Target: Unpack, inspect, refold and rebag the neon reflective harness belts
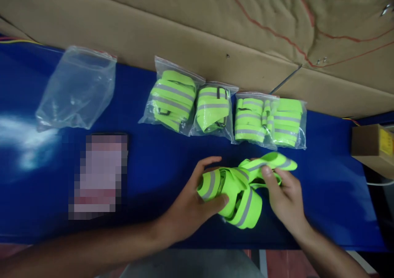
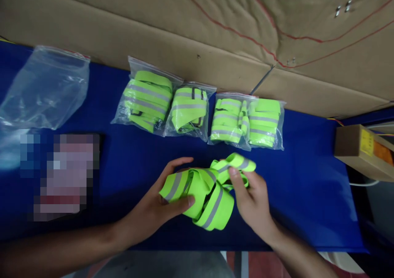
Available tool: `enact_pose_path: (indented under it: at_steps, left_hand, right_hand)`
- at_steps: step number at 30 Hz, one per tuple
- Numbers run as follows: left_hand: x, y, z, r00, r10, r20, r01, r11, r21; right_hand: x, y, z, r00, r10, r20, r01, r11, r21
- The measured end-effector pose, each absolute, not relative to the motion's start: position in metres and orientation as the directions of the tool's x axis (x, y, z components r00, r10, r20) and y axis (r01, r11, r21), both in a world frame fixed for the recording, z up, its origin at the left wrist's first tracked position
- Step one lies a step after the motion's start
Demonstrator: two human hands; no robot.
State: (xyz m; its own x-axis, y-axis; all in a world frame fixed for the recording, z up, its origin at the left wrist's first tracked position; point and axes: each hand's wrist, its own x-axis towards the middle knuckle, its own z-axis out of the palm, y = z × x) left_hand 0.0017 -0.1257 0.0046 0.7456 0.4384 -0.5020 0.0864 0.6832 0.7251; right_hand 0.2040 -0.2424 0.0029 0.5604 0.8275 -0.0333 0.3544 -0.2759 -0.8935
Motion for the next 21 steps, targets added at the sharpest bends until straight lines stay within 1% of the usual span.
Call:
enact_pose_path:
  at_steps: [2,4,5,7,8,9,10,11,12,13,15,16,17,18,21]
  left_hand:
    - [-0.001,-0.122,0.003,0.757,0.46,-0.465,0.086,0.635,0.768]
    - [-0.002,-0.119,-0.001,0.756,0.54,-0.368,0.03,0.534,0.845]
    - [-0.003,-0.118,-0.003,0.742,0.6,-0.299,-0.006,0.452,0.892]
    - [-0.005,-0.116,-0.006,0.674,0.728,-0.123,-0.041,0.203,0.978]
    - [-0.006,-0.116,-0.006,0.634,0.773,-0.005,-0.039,0.038,0.999]
    - [-0.008,-0.116,-0.006,0.608,0.783,0.128,-0.028,-0.14,0.99]
    - [-0.01,-0.116,-0.006,0.601,0.757,0.257,-0.015,-0.31,0.951]
    - [-0.013,-0.116,-0.005,0.613,0.698,0.371,-0.016,-0.459,0.888]
    - [-0.015,-0.117,-0.004,0.644,0.602,0.472,-0.042,-0.588,0.808]
    - [-0.016,-0.117,-0.002,0.694,0.469,0.546,-0.092,-0.694,0.714]
    - [-0.017,-0.118,0.001,0.777,0.159,0.609,-0.238,-0.822,0.518]
    - [-0.017,-0.117,0.002,0.797,0.033,0.603,-0.296,-0.849,0.438]
    - [-0.017,-0.117,0.003,0.811,-0.051,0.583,-0.328,-0.865,0.38]
    - [-0.017,-0.117,0.005,0.823,-0.085,0.562,-0.326,-0.88,0.345]
    - [-0.017,-0.116,0.01,0.849,0.009,0.528,-0.169,-0.943,0.288]
  right_hand:
    - [0.211,-0.239,0.005,0.663,0.729,-0.169,0.12,-0.326,-0.938]
    - [0.214,-0.235,0.008,0.664,0.691,-0.286,-0.091,-0.305,-0.948]
    - [0.215,-0.234,0.01,0.648,0.69,-0.323,-0.152,-0.297,-0.943]
    - [0.216,-0.234,0.012,0.621,0.71,-0.332,-0.169,-0.293,-0.941]
    - [0.216,-0.236,0.013,0.61,0.727,-0.315,-0.143,-0.291,-0.946]
    - [0.216,-0.237,0.014,0.602,0.744,-0.289,-0.108,-0.282,-0.953]
    - [0.216,-0.239,0.015,0.596,0.76,-0.257,-0.072,-0.269,-0.961]
    - [0.216,-0.241,0.015,0.593,0.772,-0.229,-0.041,-0.255,-0.966]
    - [0.216,-0.243,0.016,0.596,0.776,-0.206,-0.015,-0.246,-0.969]
    - [0.217,-0.244,0.016,0.605,0.773,-0.191,0.003,-0.242,-0.97]
    - [0.22,-0.245,0.017,0.639,0.751,-0.166,0.022,-0.233,-0.972]
    - [0.222,-0.245,0.017,0.658,0.736,-0.159,0.022,-0.23,-0.973]
    - [0.224,-0.245,0.018,0.677,0.721,-0.151,0.022,-0.224,-0.974]
    - [0.226,-0.245,0.018,0.691,0.709,-0.142,0.025,-0.22,-0.975]
    - [0.229,-0.242,0.018,0.707,0.699,-0.107,0.064,-0.214,-0.975]
